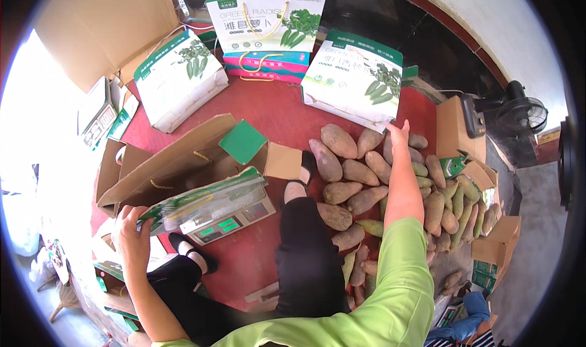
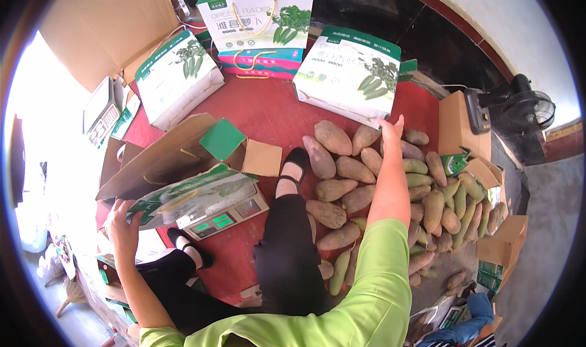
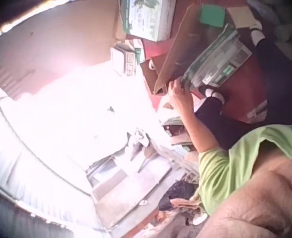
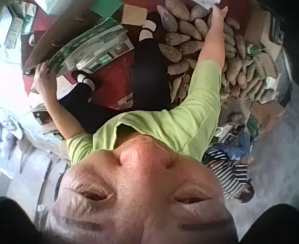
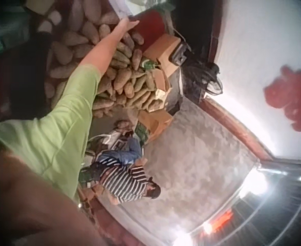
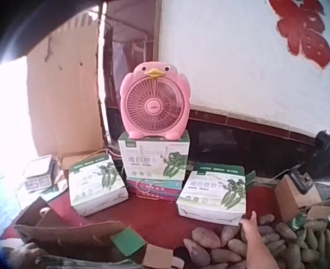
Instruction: Sorting tubers into cardboard boxes and weighing them on a digital scale.
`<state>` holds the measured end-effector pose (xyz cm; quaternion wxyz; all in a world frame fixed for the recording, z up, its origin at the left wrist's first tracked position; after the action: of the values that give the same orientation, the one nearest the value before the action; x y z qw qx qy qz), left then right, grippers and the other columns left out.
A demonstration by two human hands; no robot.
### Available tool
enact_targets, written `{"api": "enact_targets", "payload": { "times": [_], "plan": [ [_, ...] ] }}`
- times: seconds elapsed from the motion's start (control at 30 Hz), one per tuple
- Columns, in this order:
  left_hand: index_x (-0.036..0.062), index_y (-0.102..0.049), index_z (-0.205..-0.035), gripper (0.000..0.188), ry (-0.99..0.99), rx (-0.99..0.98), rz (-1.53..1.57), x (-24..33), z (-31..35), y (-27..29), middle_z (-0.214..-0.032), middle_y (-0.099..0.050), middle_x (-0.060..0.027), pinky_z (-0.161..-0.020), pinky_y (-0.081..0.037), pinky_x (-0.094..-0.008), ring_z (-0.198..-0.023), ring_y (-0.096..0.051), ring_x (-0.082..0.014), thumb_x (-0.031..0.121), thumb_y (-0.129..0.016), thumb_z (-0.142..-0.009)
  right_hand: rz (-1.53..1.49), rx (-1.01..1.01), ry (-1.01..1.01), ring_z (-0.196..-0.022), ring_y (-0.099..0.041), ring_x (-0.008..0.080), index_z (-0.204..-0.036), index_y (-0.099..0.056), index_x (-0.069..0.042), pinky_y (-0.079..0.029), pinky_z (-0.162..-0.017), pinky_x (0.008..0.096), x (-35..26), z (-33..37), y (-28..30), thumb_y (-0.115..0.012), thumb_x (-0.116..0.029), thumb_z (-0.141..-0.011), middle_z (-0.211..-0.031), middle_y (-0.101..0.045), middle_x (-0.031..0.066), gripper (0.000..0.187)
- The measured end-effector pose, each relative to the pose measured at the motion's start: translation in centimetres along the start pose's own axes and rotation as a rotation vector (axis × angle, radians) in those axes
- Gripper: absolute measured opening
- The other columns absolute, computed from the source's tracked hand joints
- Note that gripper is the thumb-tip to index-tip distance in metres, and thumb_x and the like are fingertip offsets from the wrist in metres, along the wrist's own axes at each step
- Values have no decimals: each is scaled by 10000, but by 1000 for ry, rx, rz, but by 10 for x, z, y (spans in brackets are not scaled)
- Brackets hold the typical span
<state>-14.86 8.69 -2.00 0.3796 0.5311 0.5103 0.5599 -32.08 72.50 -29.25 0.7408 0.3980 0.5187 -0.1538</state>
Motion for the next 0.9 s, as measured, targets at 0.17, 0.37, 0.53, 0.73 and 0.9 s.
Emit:
{"api": "enact_targets", "payload": {
  "times": [0.17,0.37,0.53,0.73,0.9],
  "plan": [
    [39,-632,-863,164,0,10,21,2,-2,2,-820,-582,-91,-714,-437,-390,-819,-582,-301,34,-667,-703,-128,-160,-90,-1325,-315,276,-1473,-119,-71,-272,-1050,441,-3,2,-23,-773,-266,-681,-1472,-280,150,1045],
    [30,-635,-856,150,-16,-20,18,2,-1,3,-825,-582,-99,-708,-437,-395,-816,-583,-304,34,-666,-709,-341,-118,11,-1098,-525,225,-1336,-326,37,-406,-939,337,-28,60,-39,-745,-85,-697,-1217,-527,142,774],
    [17,-626,-847,139,-4,-26,28,3,-1,1,-829,-576,-106,-703,-433,-401,-809,-579,-311,37,-666,-716,-98,-54,179,-1097,-520,236,-1303,-392,21,-428,-906,346,-3,104,-46,-719,-125,-728,-1193,-540,163,678],
    [7,-606,-850,127,-44,-11,70,-1,2,2,-833,-569,-124,-699,-428,-398,-806,-575,-321,28,-648,-732,67,-218,522,-1165,-499,289,-1296,-472,-28,-439,-912,357,-82,187,-78,-721,-210,-731,-1256,-511,214,644],
    [5,-596,-857,137,-53,-34,66,1,2,0,-836,-564,-125,-696,-425,-397,-803,-572,-325,27,-645,-732,5,-33,489,-1128,-505,351,-1190,-533,22,-386,-984,385,-53,117,-57,-720,-205,-712,-1214,-528,241,561]
  ]
}}
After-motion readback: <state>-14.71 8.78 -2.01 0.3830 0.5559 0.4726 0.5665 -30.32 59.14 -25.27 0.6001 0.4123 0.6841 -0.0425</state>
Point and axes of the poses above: each hand's wrist, its own z-axis away from the middle knuckle, its own y-axis out of the back of the hand, x = y × z, the point moved 2 cm from there along -z, towards the middle knuckle
